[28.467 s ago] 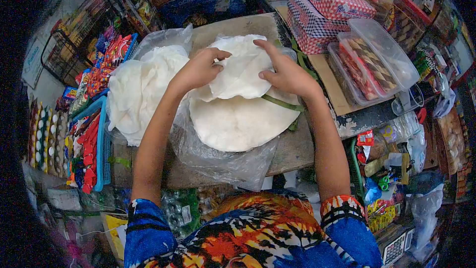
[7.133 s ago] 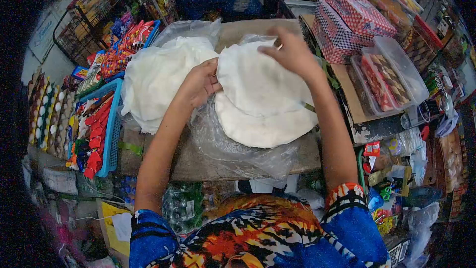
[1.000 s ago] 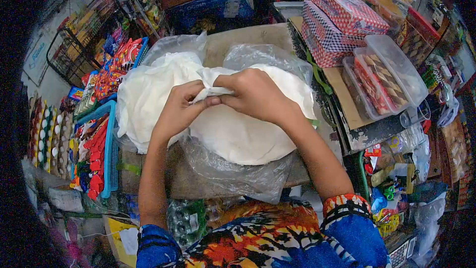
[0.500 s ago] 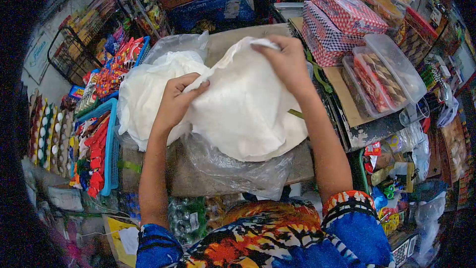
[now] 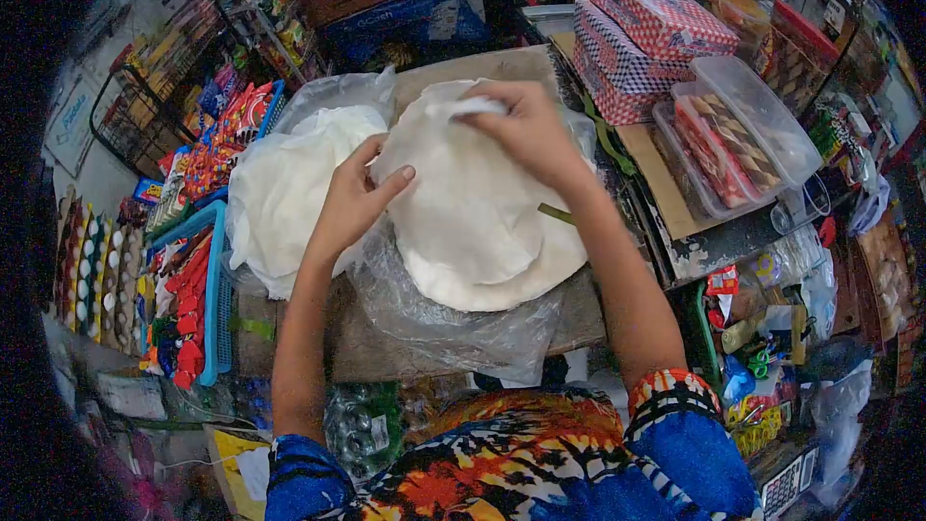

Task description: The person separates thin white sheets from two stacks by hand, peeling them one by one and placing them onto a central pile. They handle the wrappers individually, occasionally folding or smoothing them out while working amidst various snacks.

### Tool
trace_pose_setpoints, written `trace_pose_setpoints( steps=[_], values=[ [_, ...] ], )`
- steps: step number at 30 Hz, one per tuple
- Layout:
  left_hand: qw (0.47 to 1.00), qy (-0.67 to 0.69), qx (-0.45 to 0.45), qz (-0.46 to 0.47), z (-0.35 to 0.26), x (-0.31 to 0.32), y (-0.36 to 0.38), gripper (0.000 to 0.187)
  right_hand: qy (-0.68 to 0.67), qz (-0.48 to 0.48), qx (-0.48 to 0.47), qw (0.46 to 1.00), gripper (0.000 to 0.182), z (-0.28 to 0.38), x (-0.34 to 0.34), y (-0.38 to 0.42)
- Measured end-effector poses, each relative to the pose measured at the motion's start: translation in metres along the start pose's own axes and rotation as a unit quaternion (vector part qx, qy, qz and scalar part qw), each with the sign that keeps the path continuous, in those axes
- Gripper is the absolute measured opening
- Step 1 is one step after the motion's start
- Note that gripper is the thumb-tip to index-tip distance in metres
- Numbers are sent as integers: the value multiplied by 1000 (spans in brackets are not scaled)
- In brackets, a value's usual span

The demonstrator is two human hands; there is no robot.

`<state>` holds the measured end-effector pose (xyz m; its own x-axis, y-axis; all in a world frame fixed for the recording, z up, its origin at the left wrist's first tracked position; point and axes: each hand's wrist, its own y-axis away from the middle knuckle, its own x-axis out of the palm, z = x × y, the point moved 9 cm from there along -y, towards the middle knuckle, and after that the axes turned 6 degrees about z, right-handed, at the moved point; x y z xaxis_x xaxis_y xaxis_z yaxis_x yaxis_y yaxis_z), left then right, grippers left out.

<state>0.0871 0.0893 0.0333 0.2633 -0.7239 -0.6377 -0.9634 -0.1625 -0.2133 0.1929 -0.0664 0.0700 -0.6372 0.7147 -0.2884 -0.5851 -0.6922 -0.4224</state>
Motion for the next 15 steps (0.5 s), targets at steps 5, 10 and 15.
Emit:
trace_pose_setpoints(
  steps=[5, 10, 15],
  values=[
    [989, 97, 61, -89, -15, -17, 9, 25, -18, 138, -18, 990, 22, 13, 46, 5],
    [972, 219, 16, -87, -21, -20, 14, 23, 60, 108, -26, 992, 28, 26, 26, 5],
    [961, 269, 61, -35, -54, -7, 28, 24, 78, -104, -72, 989, 18, 67, -38, 18]
  ],
)
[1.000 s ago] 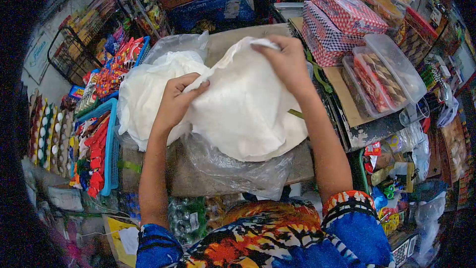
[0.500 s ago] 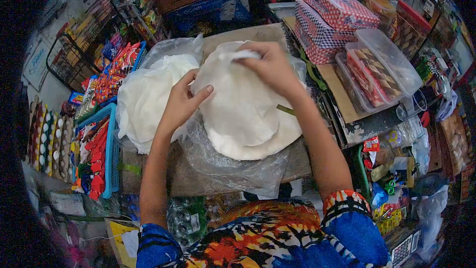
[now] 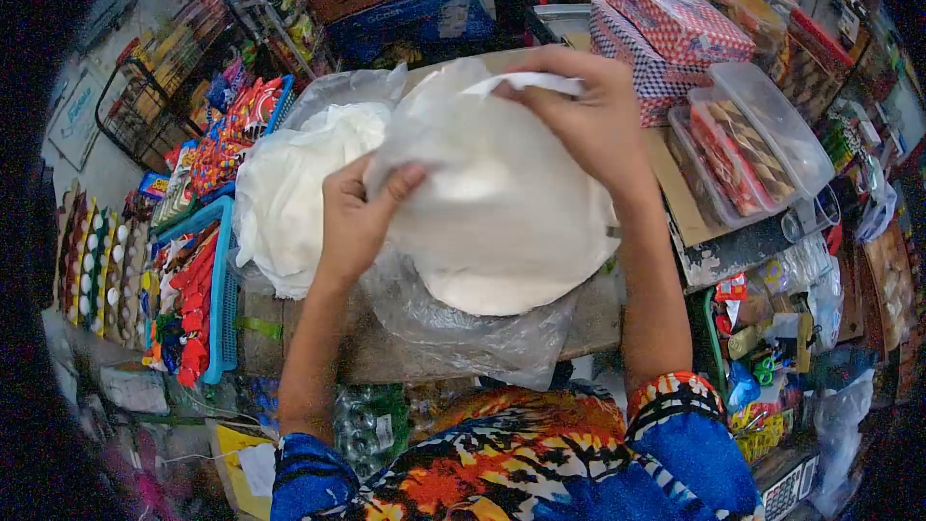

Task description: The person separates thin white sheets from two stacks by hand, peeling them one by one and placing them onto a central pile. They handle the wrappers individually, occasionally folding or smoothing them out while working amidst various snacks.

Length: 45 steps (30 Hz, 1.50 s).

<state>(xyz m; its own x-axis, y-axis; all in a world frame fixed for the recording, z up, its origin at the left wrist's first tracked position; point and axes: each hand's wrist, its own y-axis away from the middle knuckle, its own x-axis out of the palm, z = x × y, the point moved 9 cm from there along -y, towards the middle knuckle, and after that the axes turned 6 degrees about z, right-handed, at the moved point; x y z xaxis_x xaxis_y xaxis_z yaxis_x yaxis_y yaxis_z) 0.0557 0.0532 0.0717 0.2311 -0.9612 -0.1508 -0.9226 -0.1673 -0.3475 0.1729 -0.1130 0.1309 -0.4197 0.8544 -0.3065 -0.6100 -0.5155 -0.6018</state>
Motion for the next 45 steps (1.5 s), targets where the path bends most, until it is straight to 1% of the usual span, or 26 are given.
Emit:
trace_pose_setpoints(
  steps=[1, 3, 4, 6, 8, 9, 11, 13, 15, 18, 20, 21, 24, 27, 29, 30, 32, 33, 34, 36, 38, 39, 40, 42, 43, 45],
  values=[
    [999, 36, 25, 28, -7, 11, 4, 26, 0, 4, -1, 1000, 18, 9, 0, 1],
    [998, 55, 6, 35, -3, 18, 3, 26, 59, -31, -139, 988, 20, 45, -7, 9],
    [996, 70, -12, 45, 1, 21, 4, 27, 58, -29, -136, 989, 20, 40, -5, 9],
    [997, 51, -30, 56, 30, 10, -6, 30, 111, 67, -147, 981, 22, 26, 22, 9],
    [975, -8, -178, 133, 81, 6, -8, 30, 215, 187, -80, 955, 20, -7, 53, 10],
    [970, 13, -198, 143, 94, 7, -6, 31, 216, 183, -75, 956, 20, -21, 58, 12],
    [969, 1, -197, 149, 105, 5, -7, 30, 309, 216, -65, 924, 19, -45, 76, 16],
    [969, -12, -195, 151, 107, 6, -9, 30, 302, 203, -68, 929, 20, -48, 77, 18],
    [980, -17, -167, 107, 93, 3, -11, 31, 293, 196, -75, 933, 21, -48, 80, 18],
    [974, -63, -182, 121, 103, -5, -11, 30, 230, 193, -72, 951, 24, -50, 84, 15],
    [976, -37, -179, 120, 107, -6, -11, 28, 175, 207, -7, 963, 25, -66, 88, 15],
    [977, -11, -175, 122, 108, -5, -11, 26, 176, 209, -7, 962, 25, -68, 89, 16],
    [978, -29, -166, 122, 106, -5, -11, 26, 175, 207, 8, 962, 29, -75, 90, 15],
    [979, -32, -165, 115, 104, -6, -12, 27, 115, 200, 41, 972, 27, -71, 91, 13],
    [979, -40, -156, 121, 100, -5, -12, 27, 107, 293, 116, 943, 36, -75, 105, 21],
    [979, -49, -148, 129, 98, -4, -13, 27, 107, 294, 116, 943, 36, -77, 106, 22],
    [978, -44, -157, 132, 103, -5, -12, 27, 187, 259, 55, 946, 44, -81, 104, 22],
    [976, -40, -166, 136, 105, -4, -12, 26, 117, 229, 92, 962, 41, -95, 96, 16],
    [975, -40, -168, 137, 104, -5, -12, 26, 116, 228, 94, 962, 41, -104, 88, 12],
    [976, -46, -162, 137, 93, -6, -13, 24, 113, -28, 119, 986, 37, -116, 22, 0],
    [975, -8, -172, 140, 84, 0, -11, 23, 17, -117, 193, 974, 35, -140, -13, 4],
    [973, 28, -182, 142, 83, 4, -9, 22, 35, -143, 174, 974, 31, -139, -24, 4],
    [973, 29, -179, 142, 85, 3, -10, 22, 38, -143, 172, 974, 31, -143, -28, 5],
    [964, 21, -215, 156, 97, -1, -9, 25, -62, -143, 189, 970, 29, -145, -26, 8],
    [964, 21, -213, 155, 97, -5, -9, 25, -61, -142, 187, 970, 29, -143, -25, 8],
    [954, -5, -234, 185, 99, -5, -8, 36, -69, -77, 168, 980, 28, -127, -3, 3]
  ],
)
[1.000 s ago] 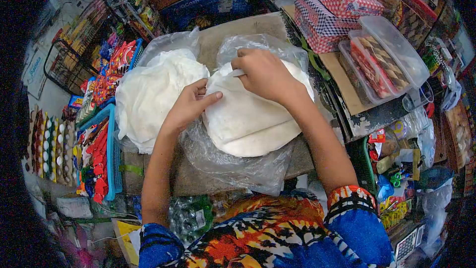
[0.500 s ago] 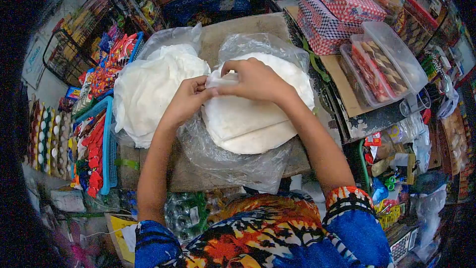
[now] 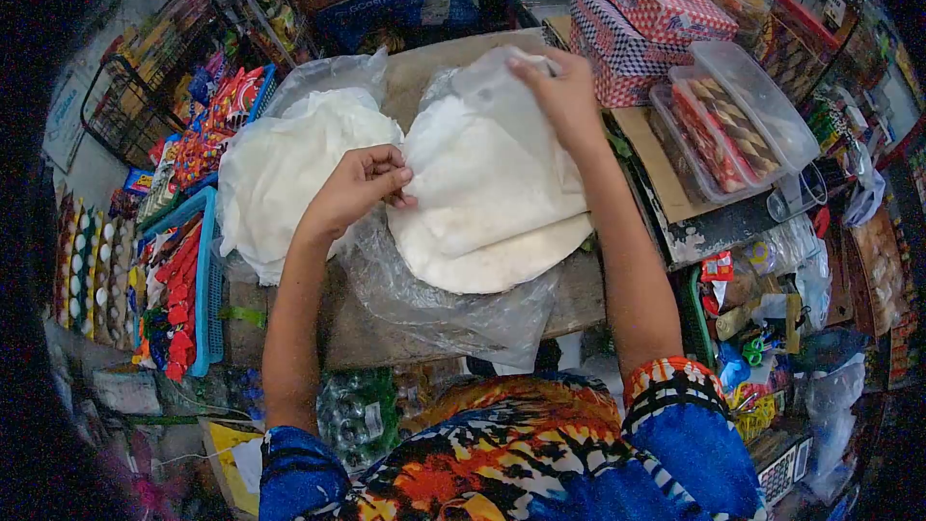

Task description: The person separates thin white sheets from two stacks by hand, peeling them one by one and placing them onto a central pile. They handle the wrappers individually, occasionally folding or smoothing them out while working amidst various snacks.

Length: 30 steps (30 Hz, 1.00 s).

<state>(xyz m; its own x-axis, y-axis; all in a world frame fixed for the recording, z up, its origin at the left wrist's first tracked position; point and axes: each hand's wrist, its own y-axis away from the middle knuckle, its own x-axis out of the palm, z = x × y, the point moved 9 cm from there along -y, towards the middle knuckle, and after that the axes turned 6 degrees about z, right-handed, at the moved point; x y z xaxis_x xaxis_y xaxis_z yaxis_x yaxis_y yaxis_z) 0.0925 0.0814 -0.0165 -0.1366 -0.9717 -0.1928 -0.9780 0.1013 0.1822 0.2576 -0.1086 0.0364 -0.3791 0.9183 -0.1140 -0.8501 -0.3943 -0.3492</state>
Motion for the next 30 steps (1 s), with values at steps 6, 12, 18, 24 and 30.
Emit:
trace_pose_setpoints(
  steps=[6, 12, 18, 24, 30],
  values=[
    [988, 14, 123, -94, -18, -2, -1, 50, -31, 215, -14, 976, 23, 32, 63, 25],
    [990, 65, 92, -82, -7, -1, -8, 41, -57, 296, 0, 953, 25, 46, 85, 41],
    [984, 123, 100, -87, -10, 0, -2, 31, 67, 129, -40, 989, 22, 28, 58, 22],
    [982, 148, 62, -98, -3, -2, -2, 29, 137, 197, -190, 952, 19, 64, 76, 37],
    [971, 206, 73, -96, -3, 1, 0, 28, 170, 306, -157, 924, 11, 55, 95, 48]
  ],
)
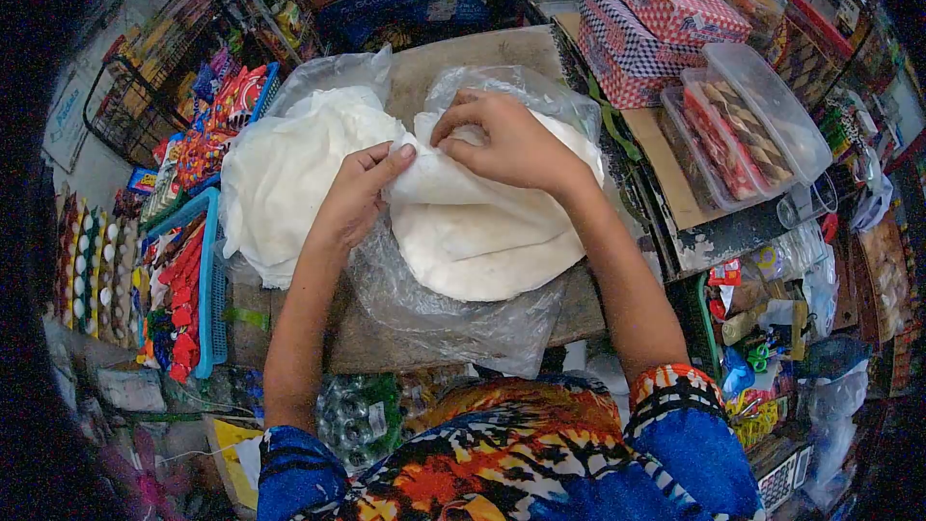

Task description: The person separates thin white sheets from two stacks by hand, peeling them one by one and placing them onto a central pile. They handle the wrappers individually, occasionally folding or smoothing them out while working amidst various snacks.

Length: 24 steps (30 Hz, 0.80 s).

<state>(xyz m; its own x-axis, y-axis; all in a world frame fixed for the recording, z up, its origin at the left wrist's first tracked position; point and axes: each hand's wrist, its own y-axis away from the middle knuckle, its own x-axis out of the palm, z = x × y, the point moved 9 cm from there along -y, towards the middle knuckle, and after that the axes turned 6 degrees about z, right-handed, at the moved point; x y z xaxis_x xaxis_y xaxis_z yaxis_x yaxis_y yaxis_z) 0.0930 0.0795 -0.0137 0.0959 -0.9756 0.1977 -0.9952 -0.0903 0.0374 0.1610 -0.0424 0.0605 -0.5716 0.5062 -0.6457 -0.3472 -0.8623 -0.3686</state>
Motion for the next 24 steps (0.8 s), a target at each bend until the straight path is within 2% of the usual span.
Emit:
trace_pose_setpoints(
  steps=[9, 15, 17, 24],
  values=[
    [1000, -18, 10, 6, -8, 4, 3, 25, 10, -27, -47, 998, 17, 12, -3, -1],
    [999, -30, 8, 11, -3, -1, 0, 23, 91, -25, -80, 992, 16, 25, 6, 2],
    [999, -32, 7, 10, -2, -2, 0, 23, 166, -22, -82, 982, 13, 31, 9, 4],
    [999, -44, 4, 3, -5, 0, 1, 22, 191, -24, -89, 977, 14, 32, 14, 4]
  ],
)
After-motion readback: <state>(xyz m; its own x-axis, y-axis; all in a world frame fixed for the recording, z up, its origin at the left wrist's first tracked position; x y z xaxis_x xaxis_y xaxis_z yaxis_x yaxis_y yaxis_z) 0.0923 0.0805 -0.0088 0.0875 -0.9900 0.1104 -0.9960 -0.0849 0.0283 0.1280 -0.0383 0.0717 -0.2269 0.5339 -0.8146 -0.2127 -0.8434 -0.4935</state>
